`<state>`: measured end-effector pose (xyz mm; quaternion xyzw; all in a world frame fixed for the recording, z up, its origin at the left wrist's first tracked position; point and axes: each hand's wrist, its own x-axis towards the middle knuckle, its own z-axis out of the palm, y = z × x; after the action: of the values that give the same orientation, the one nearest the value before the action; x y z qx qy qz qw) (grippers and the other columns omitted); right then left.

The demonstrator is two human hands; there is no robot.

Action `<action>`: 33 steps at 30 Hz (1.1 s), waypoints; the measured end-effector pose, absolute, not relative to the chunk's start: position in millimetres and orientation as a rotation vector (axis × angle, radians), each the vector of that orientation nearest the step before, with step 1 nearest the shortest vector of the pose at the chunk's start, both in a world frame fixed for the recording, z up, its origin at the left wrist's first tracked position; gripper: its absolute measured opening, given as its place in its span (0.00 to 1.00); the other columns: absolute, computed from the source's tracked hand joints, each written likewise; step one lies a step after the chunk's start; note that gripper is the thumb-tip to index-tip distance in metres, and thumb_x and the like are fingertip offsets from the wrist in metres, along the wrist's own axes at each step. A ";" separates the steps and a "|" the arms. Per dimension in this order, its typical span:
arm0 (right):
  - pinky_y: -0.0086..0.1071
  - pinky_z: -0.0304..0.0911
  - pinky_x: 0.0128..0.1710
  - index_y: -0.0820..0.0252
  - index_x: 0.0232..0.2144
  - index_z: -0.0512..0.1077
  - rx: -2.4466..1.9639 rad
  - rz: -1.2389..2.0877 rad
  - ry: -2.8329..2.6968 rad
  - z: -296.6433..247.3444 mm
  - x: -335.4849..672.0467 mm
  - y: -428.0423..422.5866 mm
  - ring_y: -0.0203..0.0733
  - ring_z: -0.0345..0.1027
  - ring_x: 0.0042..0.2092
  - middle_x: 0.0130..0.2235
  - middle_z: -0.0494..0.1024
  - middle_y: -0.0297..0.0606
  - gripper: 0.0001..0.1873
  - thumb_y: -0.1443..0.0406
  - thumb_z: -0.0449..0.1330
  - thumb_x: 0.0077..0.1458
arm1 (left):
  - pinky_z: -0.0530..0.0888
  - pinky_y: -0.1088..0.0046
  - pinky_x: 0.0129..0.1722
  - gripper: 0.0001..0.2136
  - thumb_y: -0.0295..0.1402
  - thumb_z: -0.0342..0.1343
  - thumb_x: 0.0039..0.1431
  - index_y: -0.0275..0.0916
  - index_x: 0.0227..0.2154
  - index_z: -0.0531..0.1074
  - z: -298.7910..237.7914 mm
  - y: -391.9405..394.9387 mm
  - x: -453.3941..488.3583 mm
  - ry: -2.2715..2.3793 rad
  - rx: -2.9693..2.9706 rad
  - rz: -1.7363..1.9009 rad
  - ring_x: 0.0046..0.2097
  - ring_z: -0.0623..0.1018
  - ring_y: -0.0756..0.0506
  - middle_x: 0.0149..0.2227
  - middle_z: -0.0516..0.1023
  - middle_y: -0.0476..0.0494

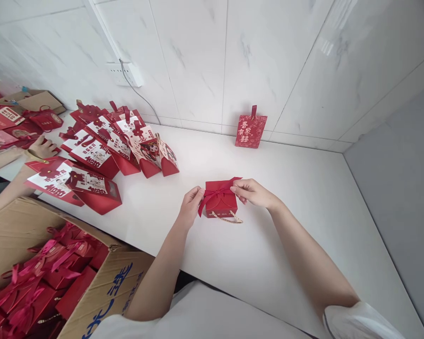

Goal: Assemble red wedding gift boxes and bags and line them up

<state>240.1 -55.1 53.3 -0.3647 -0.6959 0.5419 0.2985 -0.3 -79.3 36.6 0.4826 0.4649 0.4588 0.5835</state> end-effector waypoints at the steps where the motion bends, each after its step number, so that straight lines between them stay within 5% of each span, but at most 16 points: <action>1: 0.31 0.56 0.27 0.57 0.20 0.58 -0.956 1.422 -1.849 52.3 239.5 -55.1 0.33 0.59 0.22 0.21 0.63 0.29 0.23 0.51 0.53 0.63 | 0.57 0.77 0.26 0.20 0.45 0.55 0.59 0.38 0.23 0.56 36.4 -79.5 -0.5 1.085 1.129 1.071 0.25 0.57 0.53 0.22 0.56 0.54; 13: 0.30 0.45 0.24 0.56 0.21 0.54 -0.971 1.399 -1.851 46.0 241.1 -56.4 0.32 0.46 0.23 0.20 0.56 0.27 0.25 0.49 0.52 0.62 | 0.59 0.77 0.26 0.21 0.47 0.55 0.58 0.38 0.22 0.56 34.5 -81.3 -1.1 1.102 1.174 1.080 0.25 0.59 0.54 0.22 0.58 0.53; 33: 0.32 0.58 0.29 0.57 0.20 0.60 -0.921 1.389 -1.832 58.7 242.1 -62.3 0.34 0.59 0.23 0.20 0.66 0.30 0.24 0.49 0.54 0.61 | 0.61 0.74 0.29 0.18 0.46 0.52 0.61 0.38 0.23 0.59 55.2 -95.1 -2.7 1.128 1.308 1.088 0.27 0.61 0.51 0.24 0.61 0.51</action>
<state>242.1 -62.3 58.7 -0.3516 -0.6992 0.5301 0.3263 -2.7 -95.1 55.2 0.5463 0.4711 0.4544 0.5226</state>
